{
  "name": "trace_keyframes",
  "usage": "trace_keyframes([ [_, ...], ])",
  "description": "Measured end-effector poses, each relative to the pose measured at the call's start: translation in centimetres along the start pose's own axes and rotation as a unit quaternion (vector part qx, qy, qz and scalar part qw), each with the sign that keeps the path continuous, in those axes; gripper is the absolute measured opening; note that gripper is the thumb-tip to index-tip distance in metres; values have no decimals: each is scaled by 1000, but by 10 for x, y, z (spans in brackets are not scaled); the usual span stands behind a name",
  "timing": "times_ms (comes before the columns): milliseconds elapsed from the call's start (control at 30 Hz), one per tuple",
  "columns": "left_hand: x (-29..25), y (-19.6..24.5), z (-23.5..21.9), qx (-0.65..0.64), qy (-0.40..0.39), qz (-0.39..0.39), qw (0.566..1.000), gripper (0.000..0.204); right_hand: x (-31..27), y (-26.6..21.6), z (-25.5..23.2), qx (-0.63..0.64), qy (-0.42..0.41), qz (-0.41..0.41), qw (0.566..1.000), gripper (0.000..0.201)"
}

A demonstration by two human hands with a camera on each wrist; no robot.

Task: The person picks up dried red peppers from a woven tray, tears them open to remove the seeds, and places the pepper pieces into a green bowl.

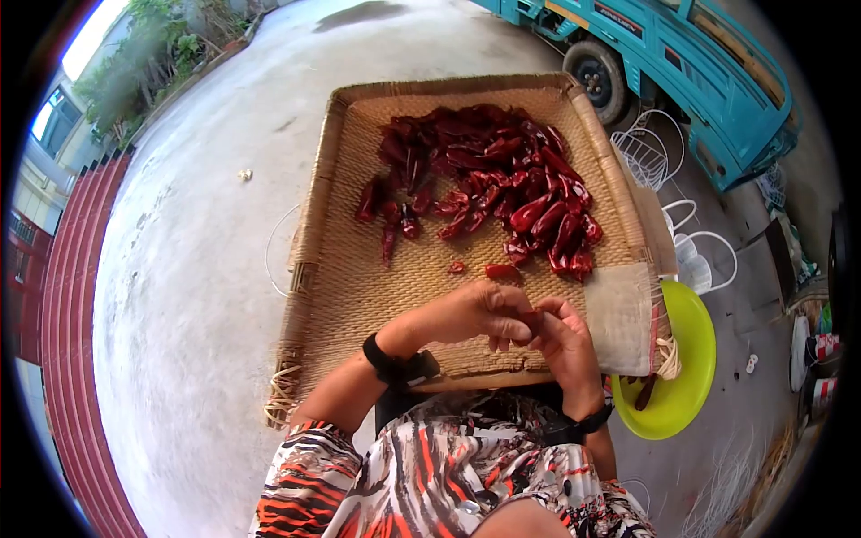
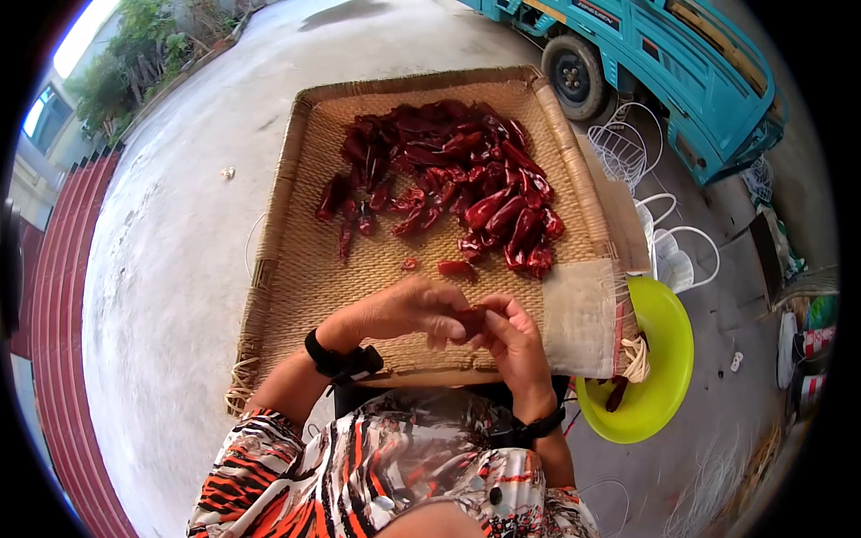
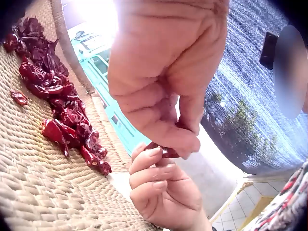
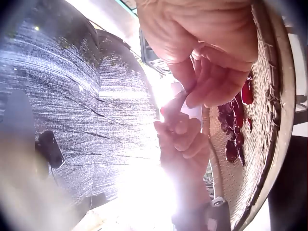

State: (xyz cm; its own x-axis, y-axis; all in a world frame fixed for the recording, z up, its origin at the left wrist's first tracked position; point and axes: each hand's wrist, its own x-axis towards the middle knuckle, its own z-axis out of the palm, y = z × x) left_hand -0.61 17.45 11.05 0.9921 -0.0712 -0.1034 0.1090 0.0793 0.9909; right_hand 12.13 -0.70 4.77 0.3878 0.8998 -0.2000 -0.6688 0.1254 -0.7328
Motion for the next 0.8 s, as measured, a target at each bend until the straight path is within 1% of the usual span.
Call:
trace_keyframes([
  [67,-1,4,0,8,-16,1,1000,37,-2,1,3,8,19,-13,1000,17],
  [133,-1,0,-1,-40,-14,40,998,36,-3,-4,-1,-48,44,-79,995,17],
  [167,-1,-4,-4,-64,-15,60,996,35,-4,-10,-3,-76,82,-118,987,16],
  [200,-1,-9,-11,-21,40,55,997,33,-10,-18,-2,-98,147,-141,974,15],
  [267,-4,-18,-29,63,146,46,986,29,-19,-29,-18,-170,229,-214,934,14],
  [300,-9,-18,-34,249,246,2,937,28,-26,-36,-24,-237,268,-255,898,14],
  [333,-10,-31,-41,483,339,25,807,31,-35,-44,-30,-303,305,-293,854,14],
  [400,-19,-42,-57,468,420,-48,777,30,-50,-58,-49,-346,375,-370,776,16],
  [433,-22,-42,-65,446,448,-86,770,30,-59,-65,-64,-338,404,-388,756,18],
  [467,-23,-42,-74,423,475,-124,762,30,-68,-72,-78,-357,423,-411,725,20],
  [500,-26,-46,-80,474,496,-150,712,32,-76,-77,-87,-391,463,-426,671,21],
  [533,-28,-56,-90,500,507,-184,677,39,-83,-82,-97,-423,502,-439,614,22],
  [600,-32,-69,-100,510,525,-235,640,48,-99,-88,-122,-471,542,-423,553,22],
  [633,-34,-75,-108,514,512,-250,641,55,-106,-90,-126,-488,577,-379,535,23],
  [733,-35,-91,-118,464,547,-236,655,57,-118,-87,-157,-527,613,-280,518,26],
  [767,-34,-96,-121,452,551,-237,660,57,-120,-79,-172,-568,598,-293,483,31],
  [800,-34,-97,-121,440,555,-237,665,57,-120,-78,-171,-562,591,-299,495,32],
])
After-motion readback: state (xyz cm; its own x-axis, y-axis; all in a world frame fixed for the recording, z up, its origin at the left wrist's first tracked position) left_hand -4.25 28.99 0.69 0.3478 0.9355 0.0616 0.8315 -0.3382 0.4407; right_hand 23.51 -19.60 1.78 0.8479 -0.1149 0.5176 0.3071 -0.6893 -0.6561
